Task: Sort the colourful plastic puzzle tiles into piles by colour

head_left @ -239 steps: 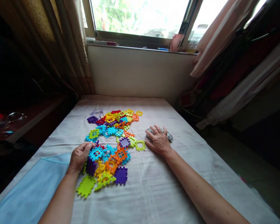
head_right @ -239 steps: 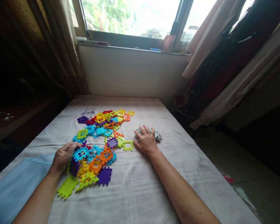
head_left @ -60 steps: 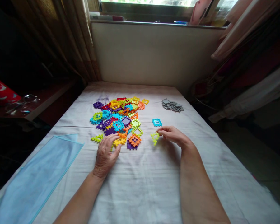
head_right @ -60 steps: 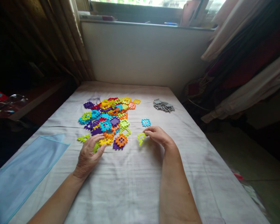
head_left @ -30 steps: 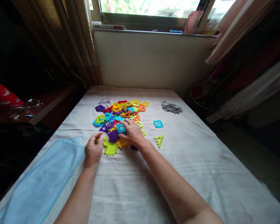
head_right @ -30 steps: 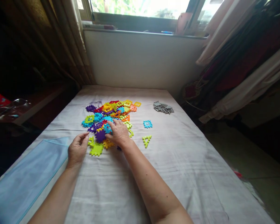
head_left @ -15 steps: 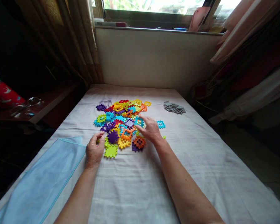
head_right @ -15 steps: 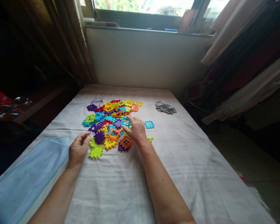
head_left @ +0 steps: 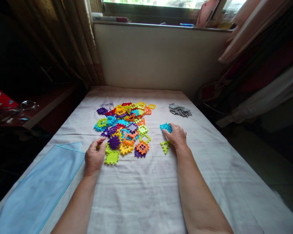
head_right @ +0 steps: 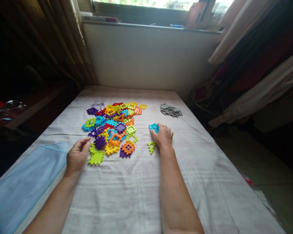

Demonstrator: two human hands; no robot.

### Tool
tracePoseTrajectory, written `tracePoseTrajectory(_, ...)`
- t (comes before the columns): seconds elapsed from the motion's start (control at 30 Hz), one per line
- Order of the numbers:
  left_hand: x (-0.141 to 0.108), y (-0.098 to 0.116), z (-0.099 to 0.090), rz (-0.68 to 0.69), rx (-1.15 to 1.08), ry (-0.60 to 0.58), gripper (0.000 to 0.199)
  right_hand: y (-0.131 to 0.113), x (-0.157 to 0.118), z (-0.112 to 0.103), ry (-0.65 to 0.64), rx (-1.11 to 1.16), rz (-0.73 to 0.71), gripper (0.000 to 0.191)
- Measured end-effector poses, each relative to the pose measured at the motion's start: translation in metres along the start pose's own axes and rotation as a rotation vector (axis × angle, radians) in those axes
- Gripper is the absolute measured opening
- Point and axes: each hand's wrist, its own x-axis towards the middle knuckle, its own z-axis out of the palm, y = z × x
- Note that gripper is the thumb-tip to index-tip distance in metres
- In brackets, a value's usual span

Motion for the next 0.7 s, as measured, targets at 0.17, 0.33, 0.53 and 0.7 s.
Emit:
tracePoseTrajectory(0.17, 0.0, -0.002, 0.001, -0.002, -0.003, 0.013, 0.034, 0.0, -0.001, 0.003, 0.01, 0.018, -0.006, 0.056)
tracePoseTrajectory(0.33, -0.001, -0.001, 0.001, 0.008, 0.003, 0.006, 0.031, -0.011, -0.002, -0.001, 0.122, 0.07, -0.076, 0.047)
tracePoseTrajectory(0.53, -0.001, 0.001, 0.001, -0.011, -0.008, 0.006, 0.033, -0.046, -0.017, -0.011, -0.182, 0.112, -0.188, 0.026)
tracePoseTrajectory(0.7, -0.001, 0.0, 0.001, -0.001, -0.01, -0.002, 0.035, -0.068, -0.032, -0.006, -0.236, 0.027, -0.254, 0.023)
